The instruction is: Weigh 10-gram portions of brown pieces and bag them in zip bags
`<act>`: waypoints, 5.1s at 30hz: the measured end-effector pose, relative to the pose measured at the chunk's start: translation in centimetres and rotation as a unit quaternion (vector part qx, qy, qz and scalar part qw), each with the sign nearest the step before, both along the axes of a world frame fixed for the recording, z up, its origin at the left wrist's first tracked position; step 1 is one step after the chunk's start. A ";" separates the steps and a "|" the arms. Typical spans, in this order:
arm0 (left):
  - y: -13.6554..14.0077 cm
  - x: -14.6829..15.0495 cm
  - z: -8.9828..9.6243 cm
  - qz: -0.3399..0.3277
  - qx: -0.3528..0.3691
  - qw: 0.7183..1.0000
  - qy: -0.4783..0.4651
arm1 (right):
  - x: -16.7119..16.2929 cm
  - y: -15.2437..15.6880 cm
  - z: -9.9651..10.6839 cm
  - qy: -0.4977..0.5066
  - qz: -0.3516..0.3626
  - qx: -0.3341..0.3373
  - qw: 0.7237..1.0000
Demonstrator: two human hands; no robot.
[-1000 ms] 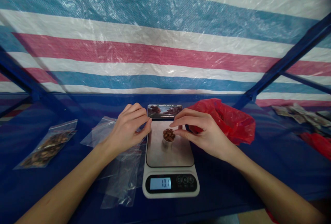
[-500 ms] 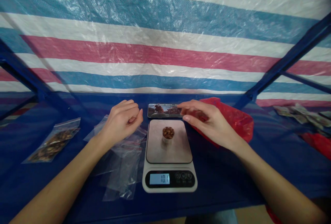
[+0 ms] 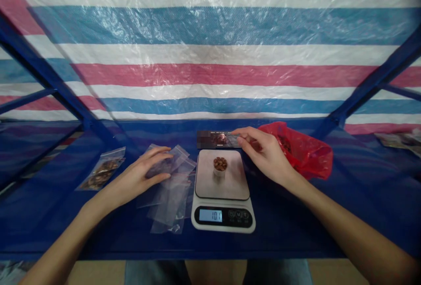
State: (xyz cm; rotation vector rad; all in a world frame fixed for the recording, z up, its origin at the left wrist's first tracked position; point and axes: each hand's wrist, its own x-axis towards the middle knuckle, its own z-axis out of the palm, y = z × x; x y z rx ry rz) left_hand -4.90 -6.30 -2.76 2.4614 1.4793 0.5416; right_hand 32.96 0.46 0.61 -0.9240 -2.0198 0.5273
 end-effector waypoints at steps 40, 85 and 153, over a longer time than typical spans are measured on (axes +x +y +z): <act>10.1 13.0 14.7 0.032 0.103 0.918 -0.381 | -7.2 2.5 9.8 0.119 0.080 0.014 0.990; 12.9 13.2 12.1 -0.095 -0.109 0.956 -0.254 | -5.4 7.0 7.1 -0.014 0.093 -0.096 0.991; 10.6 15.1 13.0 -0.025 0.238 0.961 -0.141 | -4.0 7.7 9.0 0.004 -0.037 -0.088 0.995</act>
